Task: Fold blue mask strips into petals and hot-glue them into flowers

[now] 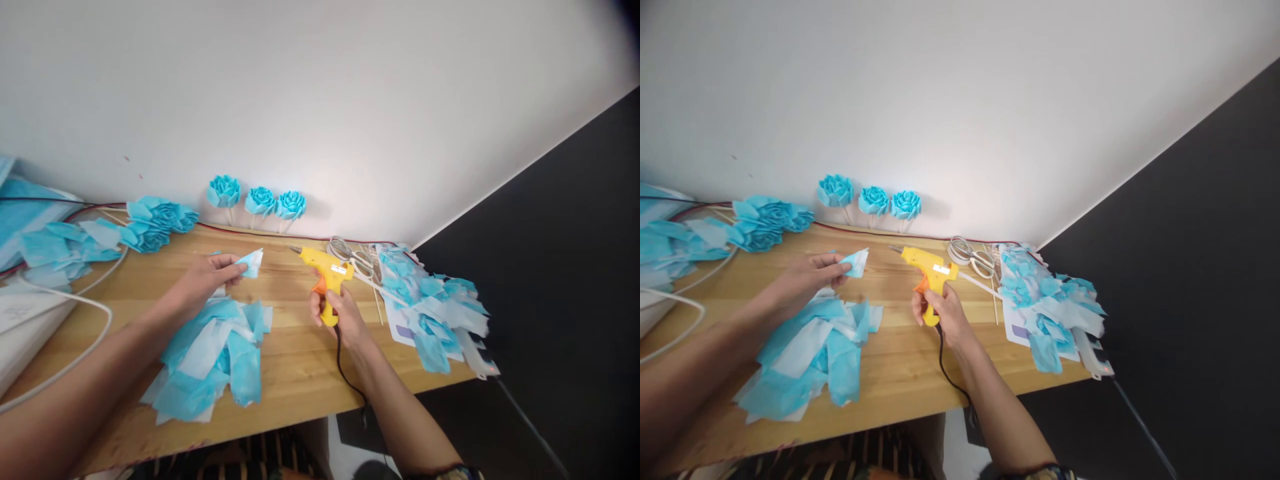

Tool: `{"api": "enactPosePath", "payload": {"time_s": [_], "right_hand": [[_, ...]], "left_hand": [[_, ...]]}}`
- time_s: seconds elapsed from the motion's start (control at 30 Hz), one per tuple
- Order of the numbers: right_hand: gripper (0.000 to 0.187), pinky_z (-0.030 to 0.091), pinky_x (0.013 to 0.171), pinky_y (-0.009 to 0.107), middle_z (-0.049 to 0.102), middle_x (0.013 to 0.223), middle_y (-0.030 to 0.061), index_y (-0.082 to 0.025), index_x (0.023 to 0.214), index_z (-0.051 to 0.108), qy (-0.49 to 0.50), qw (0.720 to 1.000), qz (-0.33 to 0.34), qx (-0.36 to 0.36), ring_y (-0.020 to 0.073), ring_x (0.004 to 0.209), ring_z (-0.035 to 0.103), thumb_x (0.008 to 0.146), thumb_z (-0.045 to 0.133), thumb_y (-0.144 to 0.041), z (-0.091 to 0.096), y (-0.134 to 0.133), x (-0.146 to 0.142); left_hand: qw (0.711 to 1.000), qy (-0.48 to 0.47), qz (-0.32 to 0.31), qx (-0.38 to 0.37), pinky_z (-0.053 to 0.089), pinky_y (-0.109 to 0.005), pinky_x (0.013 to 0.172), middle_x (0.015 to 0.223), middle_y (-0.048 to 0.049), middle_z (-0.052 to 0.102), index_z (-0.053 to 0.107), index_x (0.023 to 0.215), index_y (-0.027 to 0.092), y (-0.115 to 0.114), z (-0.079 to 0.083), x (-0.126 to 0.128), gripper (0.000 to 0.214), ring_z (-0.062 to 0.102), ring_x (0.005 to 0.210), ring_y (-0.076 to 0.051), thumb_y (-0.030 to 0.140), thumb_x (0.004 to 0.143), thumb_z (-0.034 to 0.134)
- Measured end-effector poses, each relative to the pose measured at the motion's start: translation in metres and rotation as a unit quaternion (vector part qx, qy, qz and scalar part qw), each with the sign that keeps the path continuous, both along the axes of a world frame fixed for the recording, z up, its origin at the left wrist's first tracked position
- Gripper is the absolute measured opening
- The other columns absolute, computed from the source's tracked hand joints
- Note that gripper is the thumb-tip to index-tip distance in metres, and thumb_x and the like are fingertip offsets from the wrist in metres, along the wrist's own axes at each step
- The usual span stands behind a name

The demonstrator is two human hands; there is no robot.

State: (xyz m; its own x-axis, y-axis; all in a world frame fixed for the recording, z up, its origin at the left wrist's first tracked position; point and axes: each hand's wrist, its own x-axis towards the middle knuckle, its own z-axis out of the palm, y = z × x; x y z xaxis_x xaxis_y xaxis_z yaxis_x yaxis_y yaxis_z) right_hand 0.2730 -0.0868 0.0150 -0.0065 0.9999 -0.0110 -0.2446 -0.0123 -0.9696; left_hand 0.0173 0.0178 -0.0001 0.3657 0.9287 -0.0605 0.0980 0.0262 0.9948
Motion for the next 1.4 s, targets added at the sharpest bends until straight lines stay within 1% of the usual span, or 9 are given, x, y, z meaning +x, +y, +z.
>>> {"api": "enactPosePath", "payload": {"time_s": [0.07,0.1,0.2,0.3,0.4,0.5,0.67,0.83,1.4], "right_hand": [[0.028,0.032,0.04,0.023,0.056,0.058,-0.0025,-0.018,0.09,0.065,0.009,1.0,0.016,-0.01,0.0088,0.042,0.043,0.079,0.069,-0.044,0.003,0.003,-0.001],[0.027,0.031,0.039,0.023,0.058,0.06,-0.0012,-0.018,0.088,0.065,0.009,1.0,0.018,-0.004,0.0096,0.044,0.045,0.078,0.069,-0.044,0.005,0.004,-0.002],[0.03,0.034,0.038,0.023,0.07,0.087,0.0086,-0.019,0.094,0.068,-0.024,0.999,0.028,0.031,0.016,0.061,0.058,0.078,0.067,-0.044,0.016,0.012,-0.001],[0.032,0.044,0.047,0.027,0.071,0.107,0.0099,-0.021,0.104,0.069,-0.079,0.995,0.026,0.051,0.0169,0.067,0.062,0.077,0.068,-0.038,0.025,0.021,0.0],[0.029,0.049,0.054,0.03,0.072,0.096,0.0082,-0.021,0.1,0.068,-0.095,0.993,0.016,0.062,0.0174,0.066,0.062,0.076,0.071,-0.038,0.022,0.031,-0.003],[0.035,0.047,0.05,0.029,0.069,0.081,0.0078,-0.019,0.099,0.067,-0.082,0.994,0.017,0.068,0.0209,0.072,0.064,0.08,0.067,-0.05,0.006,0.034,-0.008],[0.055,0.044,0.049,0.03,0.066,0.074,0.0046,-0.019,0.122,0.062,-0.111,0.992,0.043,0.046,0.0163,0.057,0.056,0.084,0.061,-0.059,-0.014,0.025,-0.013],[0.058,0.046,0.055,0.031,0.066,0.073,0.0033,-0.021,0.131,0.059,-0.146,0.986,0.053,0.057,0.0158,0.058,0.054,0.087,0.058,-0.058,-0.009,0.017,-0.017],[0.055,0.045,0.058,0.031,0.06,0.066,0.0001,-0.02,0.136,0.056,-0.2,0.978,0.053,0.036,0.0157,0.058,0.051,0.09,0.056,-0.05,-0.004,0.015,-0.022]], "left_hand": [[1.0,-0.004,-0.001,0.004,0.037,-0.025,0.058,0.06,0.0017,0.056,0.061,0.063,0.018,-0.001,0.003,0.001,0.035,0.048,0.058,-0.012,0.049,0.077,0.07],[1.0,-0.006,-0.001,0.007,0.037,-0.025,0.059,0.06,0.0018,0.056,0.06,0.063,0.018,-0.001,0.004,0.001,0.035,0.048,0.058,-0.012,0.048,0.076,0.069],[1.0,-0.002,0.001,0.012,0.037,-0.025,0.058,0.059,0.0025,0.054,0.06,0.064,0.017,-0.002,0.008,0.002,0.034,0.048,0.057,-0.012,0.048,0.074,0.069],[1.0,0.01,0.006,0.006,0.035,-0.025,0.056,0.059,0.0031,0.054,0.063,0.069,0.017,-0.004,0.011,0.004,0.034,0.046,0.056,-0.012,0.05,0.072,0.068],[1.0,0.022,0.016,0.001,0.034,-0.024,0.054,0.06,0.0037,0.052,0.063,0.072,0.017,-0.006,0.013,0.005,0.034,0.046,0.055,-0.012,0.051,0.069,0.069],[0.999,0.04,0.022,0.007,0.032,-0.024,0.051,0.06,0.0041,0.05,0.064,0.073,0.017,-0.006,0.013,0.006,0.036,0.043,0.054,-0.011,0.052,0.071,0.066],[0.997,0.064,0.03,0.044,0.032,-0.025,0.054,0.062,0.0025,0.053,0.065,0.071,0.017,-0.003,0.007,0.007,0.034,0.045,0.057,-0.013,0.051,0.072,0.063],[0.994,0.083,0.033,0.062,0.032,-0.025,0.055,0.061,0.0028,0.053,0.066,0.07,0.017,-0.002,0.003,0.007,0.032,0.046,0.058,-0.013,0.049,0.074,0.062],[0.992,0.097,0.033,0.073,0.028,-0.025,0.052,0.057,0.0036,0.049,0.067,0.067,0.017,-0.005,0.009,0.011,0.031,0.039,0.055,-0.012,0.047,0.071,0.06]]}}
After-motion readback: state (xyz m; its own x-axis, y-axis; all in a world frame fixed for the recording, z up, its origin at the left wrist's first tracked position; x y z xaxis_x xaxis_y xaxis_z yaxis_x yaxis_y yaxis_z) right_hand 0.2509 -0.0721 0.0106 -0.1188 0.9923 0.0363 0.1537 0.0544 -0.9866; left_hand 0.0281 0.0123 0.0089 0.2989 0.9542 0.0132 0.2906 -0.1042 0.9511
